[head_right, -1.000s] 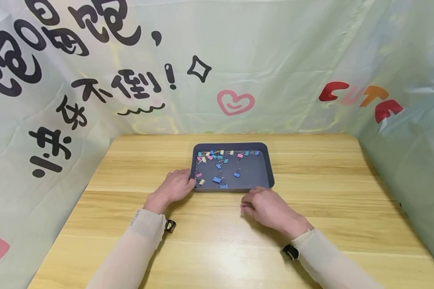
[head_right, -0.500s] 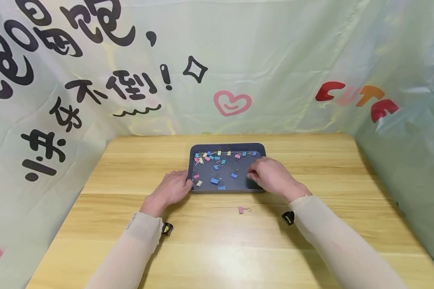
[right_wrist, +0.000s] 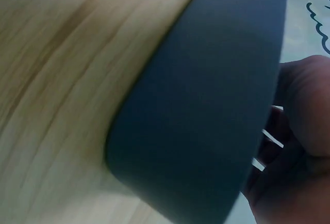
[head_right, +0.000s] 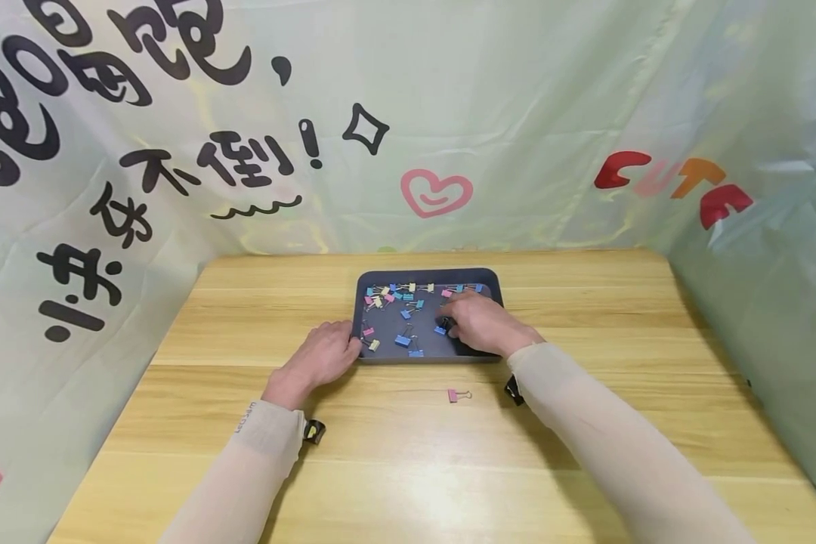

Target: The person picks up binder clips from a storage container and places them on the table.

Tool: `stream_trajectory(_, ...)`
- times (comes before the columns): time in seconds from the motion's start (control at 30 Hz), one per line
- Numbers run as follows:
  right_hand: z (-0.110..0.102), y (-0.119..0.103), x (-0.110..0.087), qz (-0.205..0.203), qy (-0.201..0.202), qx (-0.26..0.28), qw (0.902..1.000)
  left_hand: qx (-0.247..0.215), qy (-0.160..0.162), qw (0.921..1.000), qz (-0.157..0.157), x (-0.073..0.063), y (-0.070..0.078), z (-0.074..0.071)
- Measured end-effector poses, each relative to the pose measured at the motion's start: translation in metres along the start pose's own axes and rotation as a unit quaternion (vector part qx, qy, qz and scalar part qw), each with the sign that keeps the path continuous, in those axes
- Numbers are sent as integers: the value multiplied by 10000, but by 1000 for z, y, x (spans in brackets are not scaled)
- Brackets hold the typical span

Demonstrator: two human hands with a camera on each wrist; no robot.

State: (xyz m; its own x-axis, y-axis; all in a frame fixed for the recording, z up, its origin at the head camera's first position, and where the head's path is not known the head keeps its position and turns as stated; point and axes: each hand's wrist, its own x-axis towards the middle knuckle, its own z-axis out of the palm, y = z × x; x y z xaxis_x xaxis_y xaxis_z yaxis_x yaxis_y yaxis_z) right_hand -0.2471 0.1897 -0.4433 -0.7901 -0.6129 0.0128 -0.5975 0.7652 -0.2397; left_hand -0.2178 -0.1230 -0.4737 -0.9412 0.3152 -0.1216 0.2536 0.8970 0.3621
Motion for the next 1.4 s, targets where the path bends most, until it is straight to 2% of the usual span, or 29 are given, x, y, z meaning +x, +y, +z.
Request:
stream_trajectory(0.13,3,0,2,-30,-61,85,9999,-16,3,10000,21,0,0,0)
stream_trajectory(0.53,12,2,3,-88,112,162,9998,-32,15,10000,71,0,0,0)
stream_trajectory(1.1,12,1,4,-77,129,5,9999,-99,75,9999,68,0,-1,0)
stream_trajectory(1.4,13,2,3,-85,112,162,9998,-90,104,9999,96,1,-2,1)
